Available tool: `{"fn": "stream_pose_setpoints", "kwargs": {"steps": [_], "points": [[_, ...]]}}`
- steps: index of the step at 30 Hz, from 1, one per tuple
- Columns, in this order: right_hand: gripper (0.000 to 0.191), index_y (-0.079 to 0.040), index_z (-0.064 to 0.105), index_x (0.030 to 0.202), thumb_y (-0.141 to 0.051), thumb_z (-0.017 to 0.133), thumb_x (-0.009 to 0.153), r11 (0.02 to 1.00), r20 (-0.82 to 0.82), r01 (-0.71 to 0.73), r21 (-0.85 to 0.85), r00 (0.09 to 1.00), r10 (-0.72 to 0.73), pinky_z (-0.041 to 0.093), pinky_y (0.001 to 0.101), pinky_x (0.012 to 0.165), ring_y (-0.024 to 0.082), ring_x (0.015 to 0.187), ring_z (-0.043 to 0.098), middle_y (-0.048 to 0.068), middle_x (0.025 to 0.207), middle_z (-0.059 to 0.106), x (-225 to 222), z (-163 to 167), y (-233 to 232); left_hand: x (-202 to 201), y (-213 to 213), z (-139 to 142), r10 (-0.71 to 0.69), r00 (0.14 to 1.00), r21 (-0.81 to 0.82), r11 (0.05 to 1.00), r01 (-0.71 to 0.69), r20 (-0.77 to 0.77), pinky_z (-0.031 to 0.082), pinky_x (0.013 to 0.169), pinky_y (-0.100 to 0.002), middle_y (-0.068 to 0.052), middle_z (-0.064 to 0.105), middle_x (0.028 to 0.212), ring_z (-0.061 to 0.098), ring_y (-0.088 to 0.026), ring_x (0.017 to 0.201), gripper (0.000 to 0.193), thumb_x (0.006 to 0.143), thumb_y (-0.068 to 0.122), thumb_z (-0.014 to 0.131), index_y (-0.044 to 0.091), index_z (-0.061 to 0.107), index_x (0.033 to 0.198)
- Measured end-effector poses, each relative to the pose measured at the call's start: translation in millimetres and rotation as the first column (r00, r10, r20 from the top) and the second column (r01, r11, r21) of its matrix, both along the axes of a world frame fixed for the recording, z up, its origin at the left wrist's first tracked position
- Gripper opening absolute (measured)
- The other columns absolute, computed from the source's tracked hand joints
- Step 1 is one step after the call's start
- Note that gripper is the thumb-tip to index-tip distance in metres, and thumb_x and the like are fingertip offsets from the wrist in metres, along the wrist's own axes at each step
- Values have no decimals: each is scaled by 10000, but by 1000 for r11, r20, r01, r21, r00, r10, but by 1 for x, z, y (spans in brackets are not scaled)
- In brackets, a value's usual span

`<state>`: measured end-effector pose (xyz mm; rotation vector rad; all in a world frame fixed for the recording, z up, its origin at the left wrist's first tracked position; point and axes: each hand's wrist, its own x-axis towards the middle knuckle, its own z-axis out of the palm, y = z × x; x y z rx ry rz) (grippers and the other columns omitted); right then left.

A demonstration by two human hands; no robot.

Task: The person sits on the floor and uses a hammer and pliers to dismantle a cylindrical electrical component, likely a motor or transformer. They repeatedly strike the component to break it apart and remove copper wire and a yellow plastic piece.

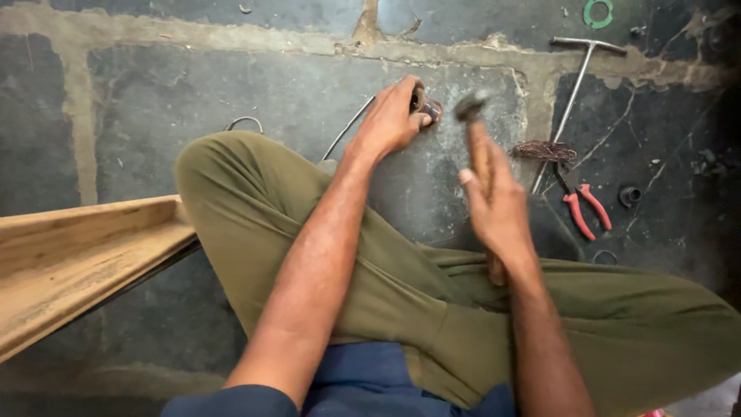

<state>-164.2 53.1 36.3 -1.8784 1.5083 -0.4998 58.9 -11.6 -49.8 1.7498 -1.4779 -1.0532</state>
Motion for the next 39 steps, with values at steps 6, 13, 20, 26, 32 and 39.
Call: {"fn": "stream_pose_setpoints", "kwargs": {"steps": [6,13,20,26,32,39], "points": [[578,-75,378,1609,-296,581,1115,981,-195,-115,-159,977,83,551,491,728,417,885,714,281,1087,728,7,14,-7,2,-5,-3,44,998,-46,998,-46,-34,479,989,-471,-243,679,1207,620,-416,1175,548,785,180,813,13,600,1261],[583,-135,219,1682,-381,468,1216,913,98,68,-403,995,-31,577,404,651,268,721,730,167,959,739,-6,31,-8,8,-8,-3,34,999,143,989,-37,19,484,1009,-483,-244,691,1220,621,-421,1210,441,888,237,756,-4,620,1231],[624,-142,269,1696,-404,469,1167,975,-309,-143,-171,947,84,557,469,626,342,737,708,215,890,724,1,-12,-35,8,-9,-5,91,996,66,994,-90,-9,481,947,-517,-263,686,1161,615,-461,1149,429,867,236,734,0,582,1191],[543,-163,190,1651,-376,423,1210,891,140,73,-447,990,-10,543,373,592,229,661,682,181,967,727,-4,29,-23,13,-16,-13,104,994,211,971,-112,44,484,950,-525,-251,692,1165,621,-458,1153,363,924,309,691,20,612,1128],[599,-155,268,1669,-380,477,1154,975,-124,-49,-217,992,23,534,457,598,358,707,692,222,847,710,21,-15,-33,10,-20,-7,109,991,186,975,-121,71,494,940,-524,-262,698,1149,635,-457,1138,364,925,311,686,14,614,1122],[547,-151,203,1660,-382,453,1232,932,53,70,-356,997,-54,627,435,707,291,807,775,166,1006,761,9,12,-40,16,-23,-6,137,988,249,957,-152,76,495,939,-522,-242,708,1146,644,-435,1135,376,935,350,646,27,634,1127]]}}
